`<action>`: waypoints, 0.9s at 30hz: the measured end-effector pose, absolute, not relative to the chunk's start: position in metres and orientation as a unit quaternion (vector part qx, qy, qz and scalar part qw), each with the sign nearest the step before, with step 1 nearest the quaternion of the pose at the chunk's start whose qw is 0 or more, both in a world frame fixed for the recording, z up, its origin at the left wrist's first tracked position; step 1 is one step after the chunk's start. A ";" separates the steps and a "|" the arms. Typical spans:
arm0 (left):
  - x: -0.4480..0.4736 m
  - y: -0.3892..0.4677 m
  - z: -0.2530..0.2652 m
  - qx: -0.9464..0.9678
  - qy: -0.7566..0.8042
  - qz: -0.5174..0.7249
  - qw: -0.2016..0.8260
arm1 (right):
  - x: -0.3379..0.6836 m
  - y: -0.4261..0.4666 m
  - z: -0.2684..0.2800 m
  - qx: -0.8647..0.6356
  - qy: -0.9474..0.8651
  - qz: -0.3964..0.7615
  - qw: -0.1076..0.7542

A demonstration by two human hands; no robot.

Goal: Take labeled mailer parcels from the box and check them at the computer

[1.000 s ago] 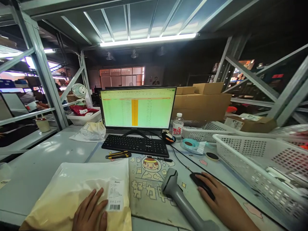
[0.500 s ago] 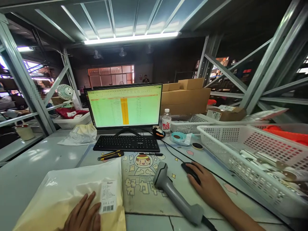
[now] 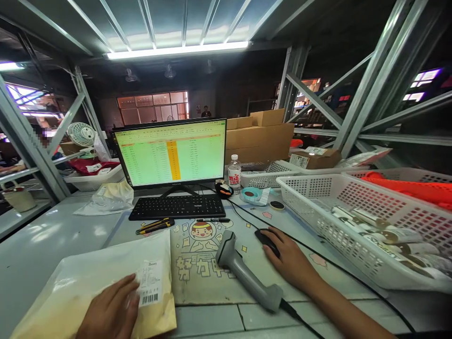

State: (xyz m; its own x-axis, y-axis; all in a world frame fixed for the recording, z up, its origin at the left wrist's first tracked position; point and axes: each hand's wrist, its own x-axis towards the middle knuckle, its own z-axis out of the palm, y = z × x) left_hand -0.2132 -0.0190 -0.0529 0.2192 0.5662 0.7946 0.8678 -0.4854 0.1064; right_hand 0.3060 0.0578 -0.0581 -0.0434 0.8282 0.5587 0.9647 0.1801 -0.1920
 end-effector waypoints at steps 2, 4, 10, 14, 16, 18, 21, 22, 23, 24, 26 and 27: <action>-0.203 -0.007 -0.013 -0.784 -0.455 -0.397 0.142 | 0.304 0.057 -0.057 -0.630 -0.713 -0.122 0.281; -0.184 0.019 0.025 -0.818 -0.432 -0.373 0.066 | 0.302 0.055 -0.055 -0.631 -0.716 -0.120 0.273; -0.096 0.149 0.060 -0.890 -0.410 -0.194 -0.037 | 0.294 0.051 -0.049 -0.642 -0.713 -0.112 0.261; -0.046 0.203 0.037 -0.893 -0.424 -0.146 -0.024 | 0.293 0.050 -0.048 -0.649 -0.711 -0.106 0.250; -0.028 0.217 0.026 -0.890 -0.433 -0.141 -0.022 | 0.293 0.050 -0.049 -0.649 -0.711 -0.109 0.250; -0.016 0.227 0.018 -0.887 -0.441 -0.139 -0.021 | 0.293 0.050 -0.049 -0.646 -0.711 -0.115 0.251; -0.006 0.236 0.009 -0.885 -0.445 -0.137 -0.016 | 0.293 0.050 -0.050 -0.641 -0.714 -0.123 0.255; -0.004 0.237 0.007 -0.885 -0.444 -0.137 -0.013 | 0.293 0.050 -0.051 -0.639 -0.715 -0.124 0.257; -0.003 0.238 0.005 -0.886 -0.443 -0.137 -0.009 | 0.293 0.050 -0.052 -0.637 -0.716 -0.125 0.258; -0.002 0.239 0.004 -0.886 -0.442 -0.137 -0.006 | 0.294 0.051 -0.052 -0.636 -0.717 -0.126 0.258; 0.000 0.239 0.005 -0.885 -0.443 -0.140 -0.002 | 0.295 0.052 -0.053 -0.635 -0.716 -0.130 0.258; -0.001 0.238 0.007 -0.885 -0.443 -0.142 -0.002 | 0.295 0.052 -0.053 -0.636 -0.716 -0.132 0.257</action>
State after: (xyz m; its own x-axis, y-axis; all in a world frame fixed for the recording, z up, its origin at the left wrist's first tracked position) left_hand -0.0007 0.2380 0.0069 0.5675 0.7848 0.2492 0.7839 -0.6075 0.1281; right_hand 0.2953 0.0517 -0.0532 -0.0593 0.8418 0.5365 0.9780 0.1567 -0.1378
